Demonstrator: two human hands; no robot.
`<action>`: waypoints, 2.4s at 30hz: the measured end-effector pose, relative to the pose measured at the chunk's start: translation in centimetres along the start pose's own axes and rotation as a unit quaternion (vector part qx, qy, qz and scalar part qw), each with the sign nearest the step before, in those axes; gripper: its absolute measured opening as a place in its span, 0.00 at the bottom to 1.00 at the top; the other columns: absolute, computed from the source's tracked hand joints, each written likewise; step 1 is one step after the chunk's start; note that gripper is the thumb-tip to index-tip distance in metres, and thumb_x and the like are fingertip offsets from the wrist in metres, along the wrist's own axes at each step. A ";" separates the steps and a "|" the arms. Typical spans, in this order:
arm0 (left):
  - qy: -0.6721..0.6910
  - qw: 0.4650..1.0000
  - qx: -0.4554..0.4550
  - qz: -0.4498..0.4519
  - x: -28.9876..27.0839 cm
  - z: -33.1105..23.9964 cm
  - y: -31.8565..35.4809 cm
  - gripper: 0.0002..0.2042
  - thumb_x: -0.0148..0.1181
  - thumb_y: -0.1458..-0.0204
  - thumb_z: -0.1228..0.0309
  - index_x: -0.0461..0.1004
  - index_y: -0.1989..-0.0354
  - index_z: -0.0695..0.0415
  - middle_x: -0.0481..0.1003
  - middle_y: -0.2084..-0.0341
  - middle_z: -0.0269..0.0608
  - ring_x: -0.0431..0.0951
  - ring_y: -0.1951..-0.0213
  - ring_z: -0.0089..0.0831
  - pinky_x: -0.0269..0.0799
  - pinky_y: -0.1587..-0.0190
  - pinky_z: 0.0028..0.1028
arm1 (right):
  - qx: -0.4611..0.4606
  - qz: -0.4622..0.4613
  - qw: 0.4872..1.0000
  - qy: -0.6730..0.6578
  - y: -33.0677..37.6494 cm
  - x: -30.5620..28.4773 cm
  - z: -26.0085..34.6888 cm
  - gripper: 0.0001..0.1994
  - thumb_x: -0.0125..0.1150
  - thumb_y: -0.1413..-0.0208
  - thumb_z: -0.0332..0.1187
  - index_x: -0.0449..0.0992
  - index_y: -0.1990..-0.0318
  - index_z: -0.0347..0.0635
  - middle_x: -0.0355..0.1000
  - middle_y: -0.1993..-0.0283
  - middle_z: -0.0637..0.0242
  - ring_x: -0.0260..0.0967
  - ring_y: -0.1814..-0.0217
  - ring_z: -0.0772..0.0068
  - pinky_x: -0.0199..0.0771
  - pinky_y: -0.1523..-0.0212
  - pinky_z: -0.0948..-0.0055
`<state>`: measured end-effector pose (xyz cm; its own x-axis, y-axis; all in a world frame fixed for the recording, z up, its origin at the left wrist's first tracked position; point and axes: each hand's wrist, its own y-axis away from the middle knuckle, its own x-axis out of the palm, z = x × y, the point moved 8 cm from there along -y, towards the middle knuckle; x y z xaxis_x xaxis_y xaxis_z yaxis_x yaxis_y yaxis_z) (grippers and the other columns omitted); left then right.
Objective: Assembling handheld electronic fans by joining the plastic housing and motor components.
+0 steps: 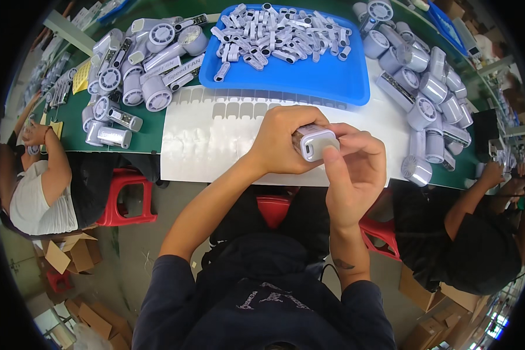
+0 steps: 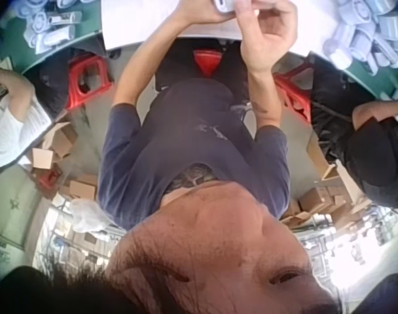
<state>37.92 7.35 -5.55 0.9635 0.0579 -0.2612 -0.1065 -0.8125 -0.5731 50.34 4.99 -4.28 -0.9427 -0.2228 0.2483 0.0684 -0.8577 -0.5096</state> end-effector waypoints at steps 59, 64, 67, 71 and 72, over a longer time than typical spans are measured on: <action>0.019 0.998 -0.048 0.024 -3.1 1.1 0.7 0.14 0.69 0.68 0.68 0.74 0.70 0.56 0.75 0.77 0.42 0.76 0.72 0.43 0.71 0.69 0.33 | 0.211 0.116 0.970 0.013 -2.6 2.2 -3.1 0.11 0.50 0.38 0.29 0.72 0.53 0.33 0.68 0.69 0.70 0.62 0.66 0.80 0.62 0.61 0.80; 0.099 0.995 0.029 -0.008 -10.1 -4.5 2.6 0.18 0.66 0.66 0.71 0.69 0.64 0.58 0.71 0.70 0.41 0.73 0.68 0.36 0.68 0.64 0.27 | 0.169 0.158 0.971 0.063 -2.8 1.1 -3.0 0.11 0.48 0.37 0.28 0.68 0.50 0.32 0.67 0.71 0.66 0.64 0.66 0.79 0.62 0.61 0.79; 0.022 0.988 0.069 -0.133 -20.2 -7.1 5.9 0.21 0.63 0.63 0.72 0.68 0.58 0.60 0.71 0.64 0.40 0.73 0.61 0.32 0.68 0.56 0.29 | 0.210 0.217 0.938 0.167 -1.7 1.4 -4.4 0.11 0.51 0.40 0.27 0.70 0.51 0.33 0.67 0.71 0.68 0.65 0.66 0.79 0.62 0.61 0.80; -0.224 0.934 -0.049 -0.274 -33.7 -6.3 8.8 0.23 0.60 0.62 0.83 0.70 0.53 0.58 0.73 0.58 0.38 0.73 0.54 0.31 0.67 0.50 0.29 | 0.241 0.229 0.925 0.182 -1.3 0.6 -6.3 0.12 0.54 0.44 0.23 0.71 0.53 0.33 0.68 0.67 0.67 0.66 0.64 0.79 0.65 0.60 0.80; -0.342 0.895 -0.048 -0.282 -37.6 -4.7 10.0 0.24 0.58 0.63 0.85 0.72 0.52 0.58 0.74 0.56 0.41 0.73 0.51 0.33 0.66 0.47 0.29 | 0.231 0.245 0.917 0.215 -1.6 0.5 -6.6 0.12 0.55 0.46 0.21 0.72 0.53 0.33 0.70 0.62 0.65 0.67 0.63 0.78 0.68 0.59 0.78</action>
<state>1.78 -5.67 2.24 0.4779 0.7894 -0.3853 0.4023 -0.5867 -0.7028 47.61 9.33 -8.77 -0.7964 -0.5161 -0.3153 0.5560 -0.8299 -0.0460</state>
